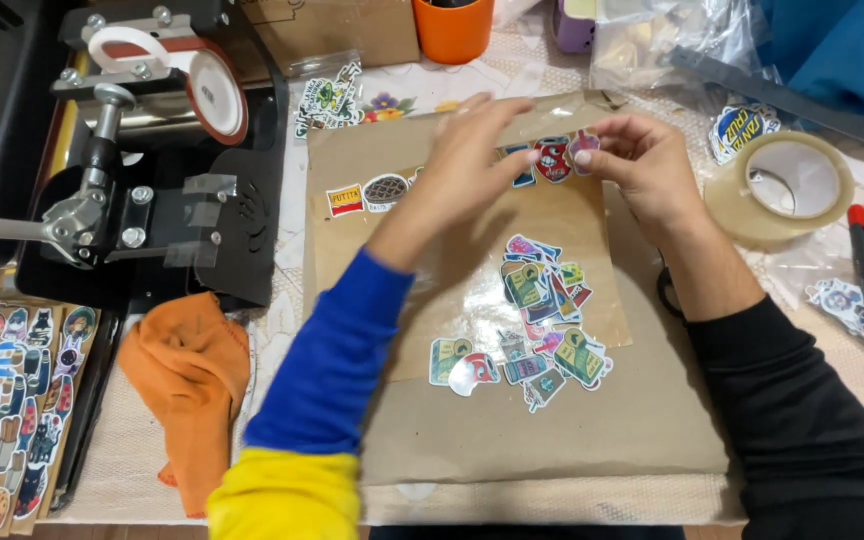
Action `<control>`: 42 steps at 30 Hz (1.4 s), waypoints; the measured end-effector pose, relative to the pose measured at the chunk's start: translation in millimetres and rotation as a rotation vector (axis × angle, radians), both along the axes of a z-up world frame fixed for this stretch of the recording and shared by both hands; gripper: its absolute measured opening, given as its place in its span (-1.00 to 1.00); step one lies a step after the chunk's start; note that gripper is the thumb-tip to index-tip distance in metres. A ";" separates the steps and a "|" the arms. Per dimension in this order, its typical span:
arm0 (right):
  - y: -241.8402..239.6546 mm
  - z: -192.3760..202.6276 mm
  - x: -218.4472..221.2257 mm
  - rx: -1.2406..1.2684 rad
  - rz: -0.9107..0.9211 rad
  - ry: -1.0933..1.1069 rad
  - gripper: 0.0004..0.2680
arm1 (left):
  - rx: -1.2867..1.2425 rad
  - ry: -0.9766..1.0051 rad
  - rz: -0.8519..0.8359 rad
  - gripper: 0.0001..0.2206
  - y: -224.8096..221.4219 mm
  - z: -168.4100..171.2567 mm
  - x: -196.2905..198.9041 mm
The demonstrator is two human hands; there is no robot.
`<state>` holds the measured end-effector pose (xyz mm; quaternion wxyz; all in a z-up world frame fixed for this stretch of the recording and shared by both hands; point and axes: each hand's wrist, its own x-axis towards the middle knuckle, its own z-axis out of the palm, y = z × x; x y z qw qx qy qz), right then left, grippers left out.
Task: Using scissors to cut out stickers and peeling off their adhesive backing to prepare them for application.
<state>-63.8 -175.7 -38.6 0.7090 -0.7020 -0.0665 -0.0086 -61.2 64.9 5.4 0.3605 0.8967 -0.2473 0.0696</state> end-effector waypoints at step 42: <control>-27.2 10.1 4.2 -0.243 0.117 -0.217 -0.90 | -0.247 0.222 -0.131 -0.89 -45.0 -43.9 62.3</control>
